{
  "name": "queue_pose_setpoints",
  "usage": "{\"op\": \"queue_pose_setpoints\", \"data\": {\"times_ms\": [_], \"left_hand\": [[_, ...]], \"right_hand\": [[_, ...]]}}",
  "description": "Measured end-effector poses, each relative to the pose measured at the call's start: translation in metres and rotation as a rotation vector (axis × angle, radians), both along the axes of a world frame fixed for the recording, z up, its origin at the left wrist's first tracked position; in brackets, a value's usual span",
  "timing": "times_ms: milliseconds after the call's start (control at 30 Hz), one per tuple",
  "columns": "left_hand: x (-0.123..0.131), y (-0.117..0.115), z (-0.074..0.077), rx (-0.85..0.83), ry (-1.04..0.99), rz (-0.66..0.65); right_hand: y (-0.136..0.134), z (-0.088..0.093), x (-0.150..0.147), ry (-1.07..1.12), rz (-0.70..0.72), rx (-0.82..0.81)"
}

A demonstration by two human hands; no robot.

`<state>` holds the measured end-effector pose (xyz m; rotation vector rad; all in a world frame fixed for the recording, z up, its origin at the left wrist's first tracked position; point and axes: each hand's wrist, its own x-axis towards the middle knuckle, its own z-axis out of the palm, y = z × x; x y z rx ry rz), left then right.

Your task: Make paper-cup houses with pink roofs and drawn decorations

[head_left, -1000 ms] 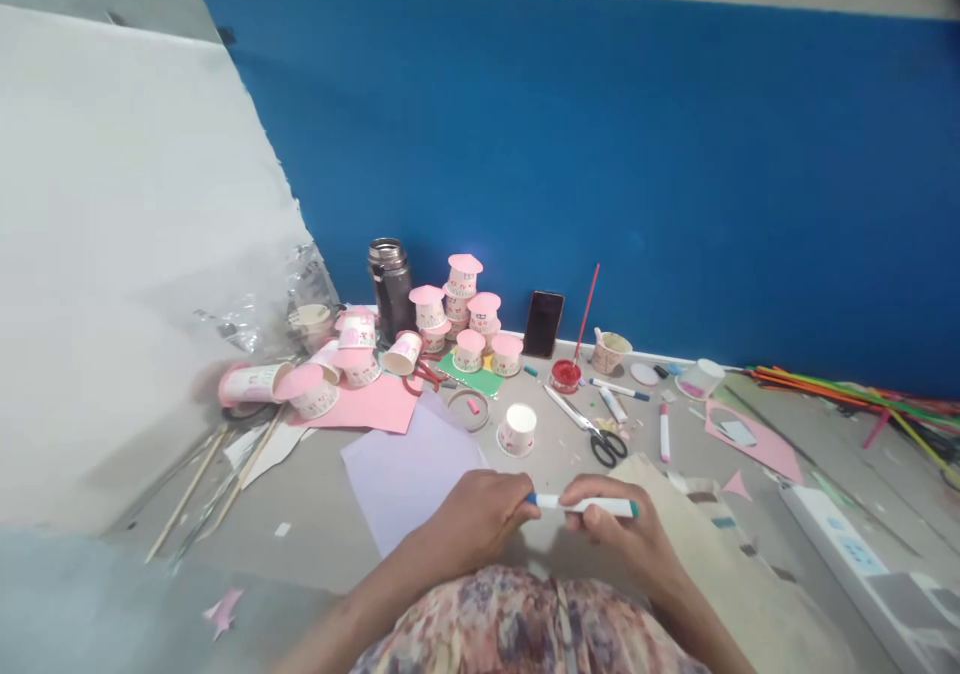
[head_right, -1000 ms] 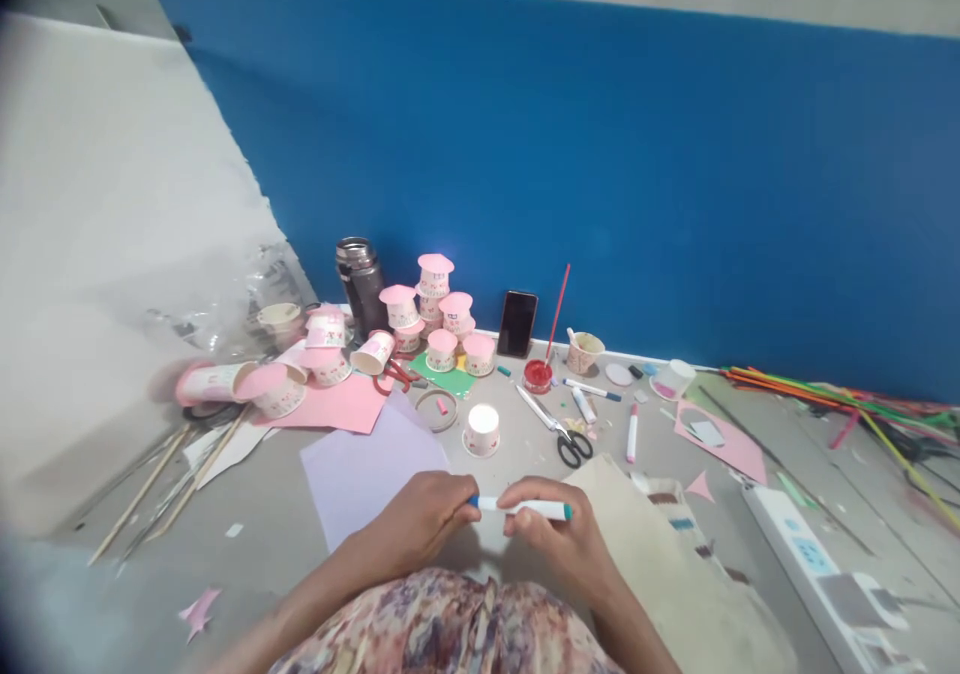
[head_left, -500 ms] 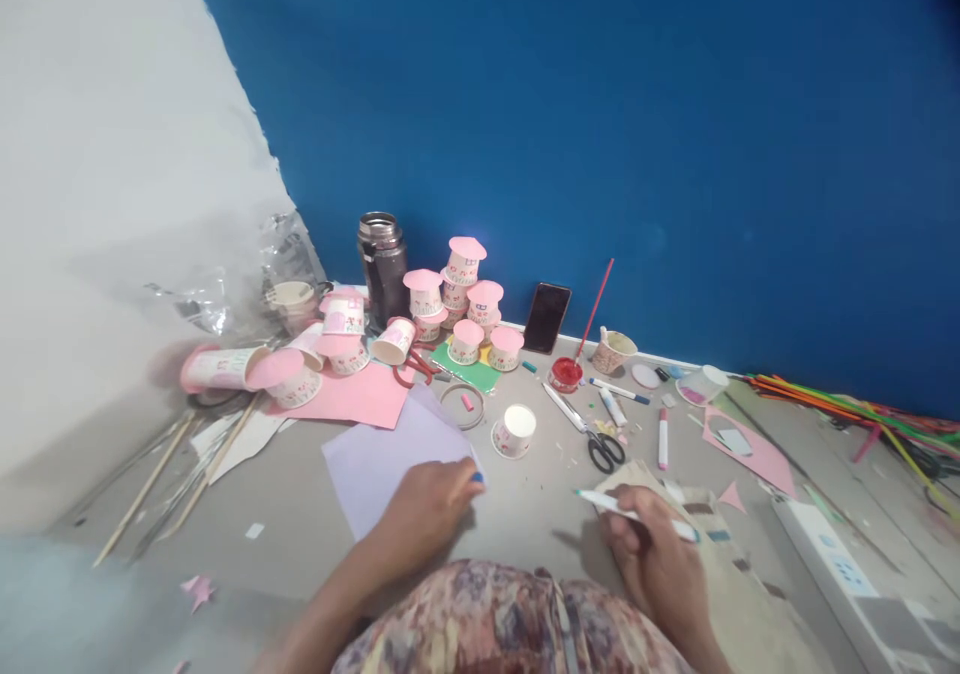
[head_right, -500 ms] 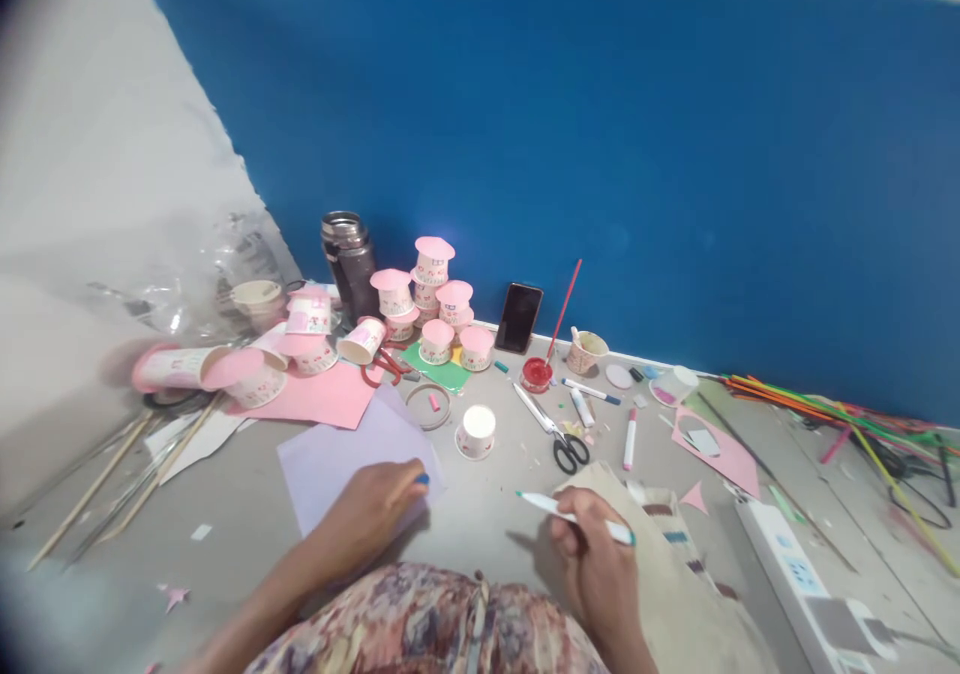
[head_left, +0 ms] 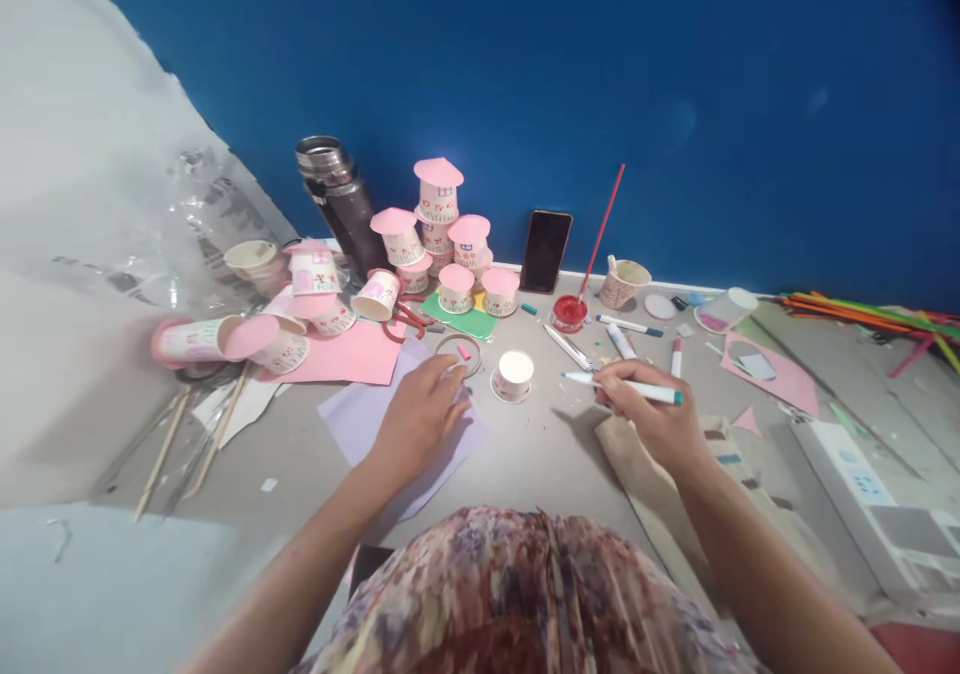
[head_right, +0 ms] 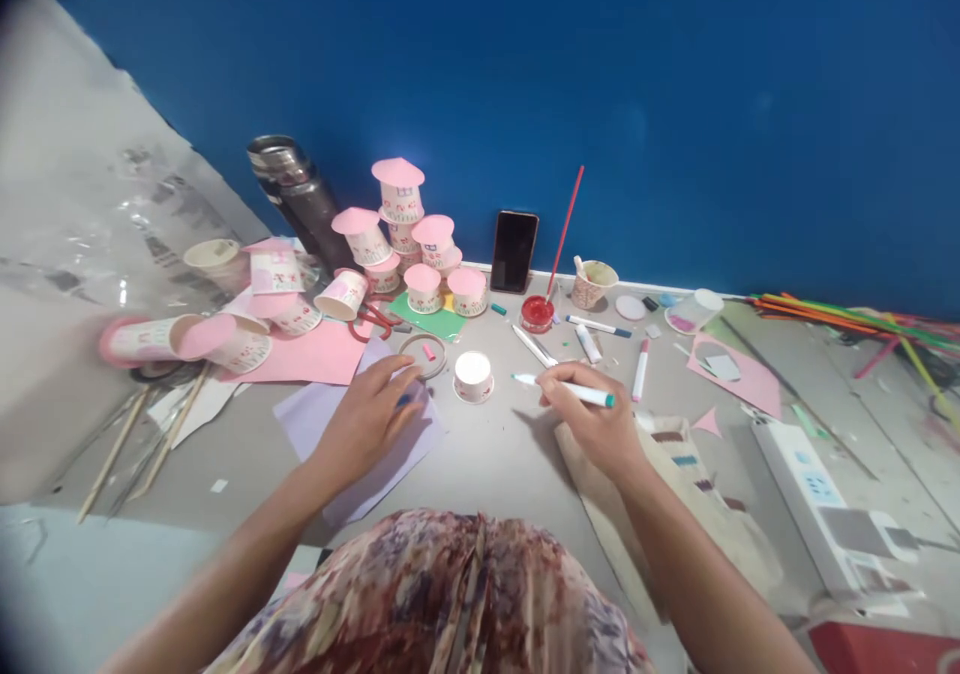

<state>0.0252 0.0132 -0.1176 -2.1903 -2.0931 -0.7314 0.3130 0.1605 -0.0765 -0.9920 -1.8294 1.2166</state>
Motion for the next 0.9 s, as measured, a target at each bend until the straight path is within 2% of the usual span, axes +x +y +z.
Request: {"op": "queue_pose_setpoints", "data": {"times_ms": [100, 200, 333, 500, 633, 900], "left_hand": [[0.026, 0.012, 0.003, 0.009, -0.001, -0.159], [0.041, 0.031, 0.003, -0.099, 0.064, -0.206], [0.034, 0.056, -0.001, -0.139, 0.109, -0.176], [0.016, 0.082, -0.005, -0.002, 0.076, -0.041], [0.008, 0.084, -0.004, 0.039, -0.058, 0.011], [0.013, 0.069, -0.009, 0.027, -0.496, -0.130]], "right_hand": [[0.018, 0.001, -0.017, 0.056, 0.002, -0.001], [0.029, -0.009, -0.029, 0.145, -0.039, -0.050], [0.037, -0.031, -0.028, 0.226, -0.077, -0.173], [0.042, -0.043, -0.025, 0.311, -0.157, -0.268], [0.040, -0.042, -0.029, 0.266, -0.156, -0.257], [0.019, -0.037, -0.030, 0.229, -0.150, -0.100]]}}
